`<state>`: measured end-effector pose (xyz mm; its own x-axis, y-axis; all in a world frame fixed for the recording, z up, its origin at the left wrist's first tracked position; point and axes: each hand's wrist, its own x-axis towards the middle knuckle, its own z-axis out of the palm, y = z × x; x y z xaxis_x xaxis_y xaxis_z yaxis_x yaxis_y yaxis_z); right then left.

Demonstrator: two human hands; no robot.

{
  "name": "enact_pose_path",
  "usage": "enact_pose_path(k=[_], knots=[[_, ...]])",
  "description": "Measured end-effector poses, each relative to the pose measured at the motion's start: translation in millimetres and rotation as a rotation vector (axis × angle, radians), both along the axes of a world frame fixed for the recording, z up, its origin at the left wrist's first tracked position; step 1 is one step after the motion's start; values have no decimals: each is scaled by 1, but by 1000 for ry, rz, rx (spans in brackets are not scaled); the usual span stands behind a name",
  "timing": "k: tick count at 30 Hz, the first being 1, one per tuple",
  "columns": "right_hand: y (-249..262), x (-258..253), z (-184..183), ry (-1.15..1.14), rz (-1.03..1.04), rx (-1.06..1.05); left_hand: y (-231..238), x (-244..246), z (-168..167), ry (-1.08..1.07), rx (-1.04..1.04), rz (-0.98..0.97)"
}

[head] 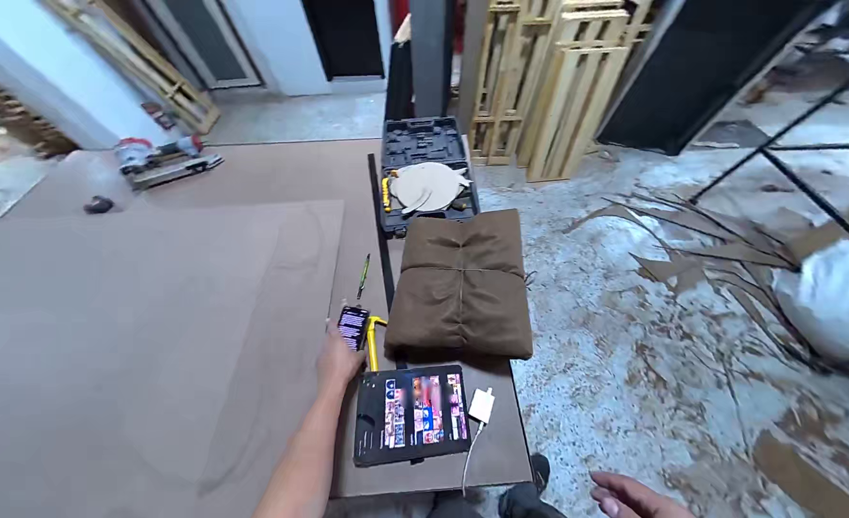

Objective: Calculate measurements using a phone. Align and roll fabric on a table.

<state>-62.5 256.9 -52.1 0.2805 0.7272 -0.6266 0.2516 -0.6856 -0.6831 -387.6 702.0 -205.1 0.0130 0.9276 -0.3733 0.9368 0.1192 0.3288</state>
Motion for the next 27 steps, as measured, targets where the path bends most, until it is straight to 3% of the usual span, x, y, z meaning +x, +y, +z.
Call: enact_pose_path(k=[2, 5, 9, 12, 16, 19, 21, 24, 27], knots=[[13, -7, 6, -39, -6, 162, -24, 18, 48, -106, 80, -33], [35, -11, 2, -113, 48, 444, -94, 74, 129, -378, 115, -260], [60, -9, 40, -187, 203, 482, -191, 174, 192, -528, 21, -532], [40, 22, 54, -309, 139, 515, -245, 242, 211, -619, 21, -623], [-27, 90, 46, -358, -2, 611, -308, 310, 216, -782, -41, -620], [-78, 151, 46, -206, -91, 696, -343, 350, 223, -1186, -367, -699], [-110, 191, 51, -48, -140, 724, -360, 378, 230, -1324, -540, -873], [-151, 237, 61, -9, -188, 748, -392, 427, 239, -1265, -506, -1065], [-184, 270, 66, -67, -255, 768, -427, 479, 248, -1220, -393, -1007]])
